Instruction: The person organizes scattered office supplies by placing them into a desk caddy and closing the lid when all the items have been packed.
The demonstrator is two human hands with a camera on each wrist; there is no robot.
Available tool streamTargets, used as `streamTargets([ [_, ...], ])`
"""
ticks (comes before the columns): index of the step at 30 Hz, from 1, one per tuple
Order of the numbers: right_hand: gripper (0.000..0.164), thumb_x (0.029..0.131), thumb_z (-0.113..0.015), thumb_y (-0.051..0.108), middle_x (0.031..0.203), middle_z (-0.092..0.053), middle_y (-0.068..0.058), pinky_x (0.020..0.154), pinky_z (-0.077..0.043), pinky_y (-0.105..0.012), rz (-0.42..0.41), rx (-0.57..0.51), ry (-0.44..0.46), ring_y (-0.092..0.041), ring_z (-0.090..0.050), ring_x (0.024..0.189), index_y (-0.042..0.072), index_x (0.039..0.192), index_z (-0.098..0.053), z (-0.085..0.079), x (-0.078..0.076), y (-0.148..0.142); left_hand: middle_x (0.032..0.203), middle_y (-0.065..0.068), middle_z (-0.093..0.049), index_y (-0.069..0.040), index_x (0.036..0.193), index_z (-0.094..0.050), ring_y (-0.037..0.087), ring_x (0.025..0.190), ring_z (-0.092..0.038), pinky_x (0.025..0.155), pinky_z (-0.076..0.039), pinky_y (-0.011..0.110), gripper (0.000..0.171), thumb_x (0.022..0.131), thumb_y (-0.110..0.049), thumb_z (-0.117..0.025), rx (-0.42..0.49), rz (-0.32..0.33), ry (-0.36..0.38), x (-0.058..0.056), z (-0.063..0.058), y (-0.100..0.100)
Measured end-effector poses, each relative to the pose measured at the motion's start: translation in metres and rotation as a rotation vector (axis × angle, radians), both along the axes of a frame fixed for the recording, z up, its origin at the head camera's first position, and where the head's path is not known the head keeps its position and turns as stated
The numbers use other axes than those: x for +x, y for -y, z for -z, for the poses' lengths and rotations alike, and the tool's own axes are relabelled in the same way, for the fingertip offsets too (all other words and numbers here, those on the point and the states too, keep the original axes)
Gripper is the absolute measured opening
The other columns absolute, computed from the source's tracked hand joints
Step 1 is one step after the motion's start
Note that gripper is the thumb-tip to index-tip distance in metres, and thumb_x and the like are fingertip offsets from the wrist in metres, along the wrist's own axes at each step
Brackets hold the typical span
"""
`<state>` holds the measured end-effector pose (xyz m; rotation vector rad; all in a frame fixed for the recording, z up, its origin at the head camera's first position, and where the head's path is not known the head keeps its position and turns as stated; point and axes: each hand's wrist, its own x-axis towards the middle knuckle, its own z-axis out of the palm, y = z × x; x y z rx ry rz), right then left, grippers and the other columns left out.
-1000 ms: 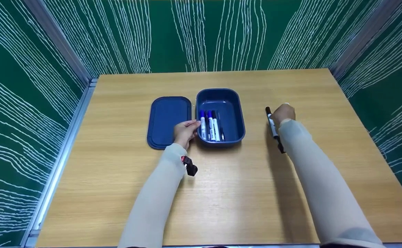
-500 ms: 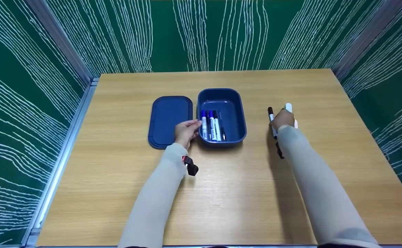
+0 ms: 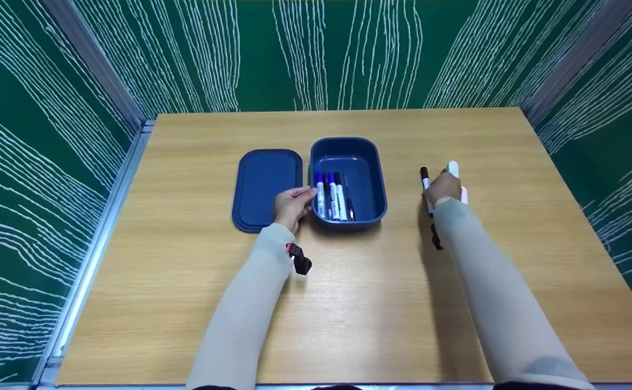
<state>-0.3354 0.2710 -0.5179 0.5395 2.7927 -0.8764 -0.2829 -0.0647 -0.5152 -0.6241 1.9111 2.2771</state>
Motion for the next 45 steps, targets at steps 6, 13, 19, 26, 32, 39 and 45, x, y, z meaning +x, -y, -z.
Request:
streamTargets([
  [6, 0.028, 0.088, -0.064, 0.009, 0.109, -0.067, -0.025, 0.069, -0.055, -0.037, 0.016, -0.023, 0.0, -0.029, -0.063, 0.083, -0.008, 0.11, -0.066, 0.0, 0.001, -0.001, 0.099, 0.009, -0.072, 0.006, 0.117, -0.068, 0.01, 0.067, -0.06, 0.054, -0.049, 0.015, 0.032, 0.087, -0.003, -0.074, 0.035, -0.008, -0.004, -0.001, 0.002, 0.0],
  [13, 0.027, 0.089, -0.063, 0.007, 0.111, -0.066, -0.024, 0.076, -0.055, -0.038, 0.035, -0.058, 0.004, -0.029, -0.062, 0.087, -0.008, 0.111, -0.065, -0.002, 0.002, 0.0, 0.099, 0.009, -0.072, 0.004, 0.115, -0.07, 0.014, 0.07, -0.061, 0.055, -0.05, 0.016, 0.03, 0.087, -0.004, -0.074, 0.022, -0.007, 0.011, -0.001, 0.001, 0.001],
  [19, 0.036, 0.092, -0.061, 0.01, 0.12, -0.062, -0.026, 0.088, -0.056, -0.044, 0.06, -0.118, 0.048, -0.033, -0.062, 0.1, -0.009, 0.122, -0.06, -0.005, 0.002, -0.002, 0.101, 0.009, -0.071, 0.003, 0.115, -0.07, 0.014, 0.073, -0.061, 0.056, -0.05, 0.015, 0.03, 0.087, -0.004, -0.074, 0.015, 0.004, 0.013, -0.002, 0.001, 0.0],
  [26, 0.036, 0.09, -0.063, 0.011, 0.118, -0.062, -0.022, 0.08, -0.056, -0.036, 0.078, -0.2, 0.081, -0.028, -0.061, 0.095, -0.007, 0.122, -0.061, -0.01, 0.004, 0.003, 0.113, 0.013, -0.07, 0.0, 0.117, -0.07, 0.013, 0.072, -0.061, 0.058, -0.051, 0.016, 0.031, 0.088, -0.007, -0.074, -0.001, 0.02, 0.027, -0.002, -0.001, 0.001],
  [32, 0.039, 0.089, -0.067, 0.01, 0.12, -0.062, -0.02, 0.077, -0.055, -0.029, 0.053, -0.297, 0.103, -0.023, -0.061, 0.093, -0.005, 0.124, -0.061, -0.016, 0.005, 0.012, 0.113, 0.013, -0.071, 0.001, 0.118, -0.07, 0.013, 0.072, -0.061, 0.057, -0.051, 0.016, 0.031, 0.087, -0.006, -0.074, 0.007, 0.017, 0.03, -0.002, 0.0, 0.002],
  [39, 0.046, 0.091, -0.064, 0.009, 0.111, -0.064, -0.011, 0.075, -0.055, -0.023, 0.03, -0.491, 0.121, -0.014, -0.062, 0.087, -0.007, 0.133, -0.055, -0.029, 0.008, 0.022, 0.112, 0.014, -0.071, 0.003, 0.119, -0.069, 0.015, 0.073, -0.061, 0.056, -0.049, 0.015, 0.033, 0.087, -0.006, -0.075, 0.006, 0.016, 0.022, -0.002, 0.001, 0.001],
  [45, 0.048, 0.095, -0.064, 0.013, 0.112, -0.063, -0.008, 0.076, -0.055, -0.019, 0.029, -0.538, 0.151, -0.007, -0.062, 0.083, -0.006, 0.137, -0.052, -0.039, 0.008, 0.03, 0.117, 0.016, -0.069, 0.002, 0.119, -0.069, 0.018, 0.081, -0.063, 0.058, -0.051, 0.016, 0.033, 0.088, -0.007, -0.074, 0.0, 0.023, 0.023, -0.002, -0.001, 0.0],
])
